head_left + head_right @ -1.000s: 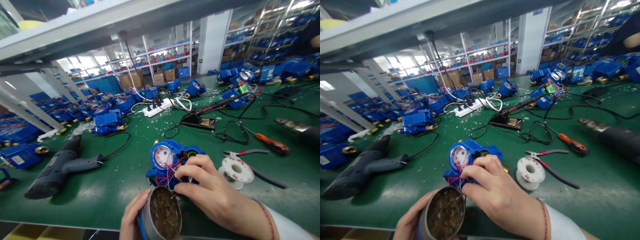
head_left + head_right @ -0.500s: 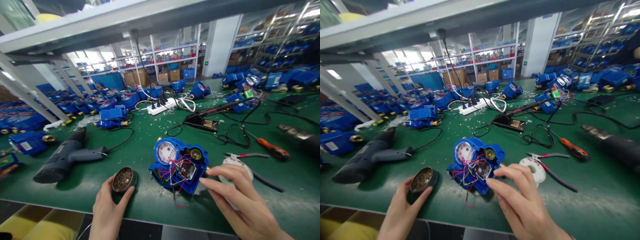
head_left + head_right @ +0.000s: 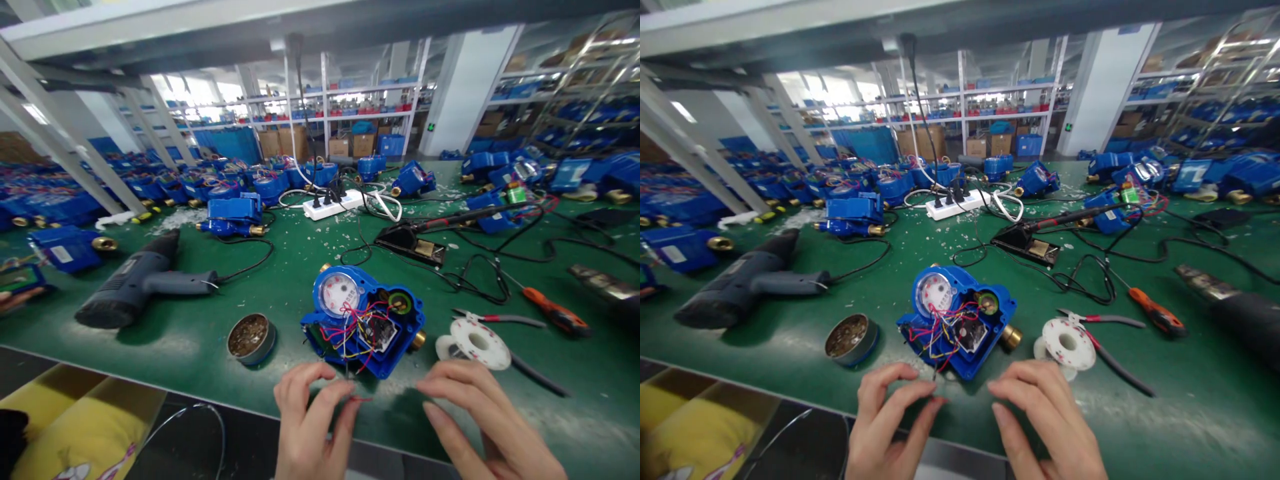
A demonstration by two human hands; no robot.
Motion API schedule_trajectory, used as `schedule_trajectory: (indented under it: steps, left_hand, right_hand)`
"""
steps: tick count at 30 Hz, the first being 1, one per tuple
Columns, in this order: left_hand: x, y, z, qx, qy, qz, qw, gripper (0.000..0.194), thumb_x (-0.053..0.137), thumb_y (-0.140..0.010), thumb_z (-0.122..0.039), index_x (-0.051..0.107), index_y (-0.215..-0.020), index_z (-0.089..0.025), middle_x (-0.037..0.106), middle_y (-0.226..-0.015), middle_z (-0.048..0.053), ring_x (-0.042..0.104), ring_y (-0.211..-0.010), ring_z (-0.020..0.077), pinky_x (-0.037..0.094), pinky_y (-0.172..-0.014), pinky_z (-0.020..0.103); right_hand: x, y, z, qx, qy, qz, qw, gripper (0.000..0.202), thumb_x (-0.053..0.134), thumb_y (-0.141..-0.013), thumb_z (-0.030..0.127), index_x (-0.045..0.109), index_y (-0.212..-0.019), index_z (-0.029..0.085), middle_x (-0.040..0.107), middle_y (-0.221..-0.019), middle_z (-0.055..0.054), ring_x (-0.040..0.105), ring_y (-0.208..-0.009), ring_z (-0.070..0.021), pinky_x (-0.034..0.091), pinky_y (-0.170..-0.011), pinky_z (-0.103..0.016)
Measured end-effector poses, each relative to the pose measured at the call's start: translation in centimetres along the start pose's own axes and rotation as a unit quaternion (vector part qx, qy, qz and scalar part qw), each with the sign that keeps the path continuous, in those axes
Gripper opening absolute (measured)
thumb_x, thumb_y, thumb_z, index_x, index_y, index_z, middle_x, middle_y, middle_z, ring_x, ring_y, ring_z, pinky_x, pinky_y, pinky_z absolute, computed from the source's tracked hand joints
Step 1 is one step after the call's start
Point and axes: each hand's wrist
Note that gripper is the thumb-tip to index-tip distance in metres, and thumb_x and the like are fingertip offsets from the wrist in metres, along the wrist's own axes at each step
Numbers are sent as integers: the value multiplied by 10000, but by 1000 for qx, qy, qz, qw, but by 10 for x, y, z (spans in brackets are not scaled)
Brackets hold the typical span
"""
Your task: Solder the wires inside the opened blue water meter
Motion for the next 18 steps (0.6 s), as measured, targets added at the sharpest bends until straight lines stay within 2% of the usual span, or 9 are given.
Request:
schedule_trajectory:
  steps: [6, 14, 18]
  left_hand:
    - [-8, -2, 17, 46, 33, 42, 997, 269, 669, -801, -21, 646, -977, -224, 532, -994, 39, 489, -987, 183, 447, -861, 304]
    - [-8, -7, 16, 49, 45, 32, 997, 238, 662, -813, -43, 672, -958, -231, 578, -965, 45, 516, -953, 185, 492, -813, 306]
    - [-10, -8, 15, 53, 52, 34, 997, 226, 657, -816, -41, 666, -950, -222, 567, -968, 42, 508, -958, 177, 480, -822, 291]
  right_hand:
    - [3, -9, 2, -1, 11, 7, 1000, 120, 534, -917, 137, 607, -1005, 173, 570, -987, -57, 580, -942, -120, 494, -835, -171]
    - [20, -22, 11, -59, -36, 27, 997, 129, 562, -894, 94, 643, -987, 134, 547, -907, -61, 534, -853, -140, 514, -736, -215]
    - [24, -20, 10, -65, -34, 47, 996, 157, 575, -877, 62, 643, -974, 164, 539, -943, -66, 528, -889, -153, 515, -754, -239]
Point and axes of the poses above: each hand's wrist, its own y-axis away from the middle knuckle, its own x-axis out of the palm, z = x × y
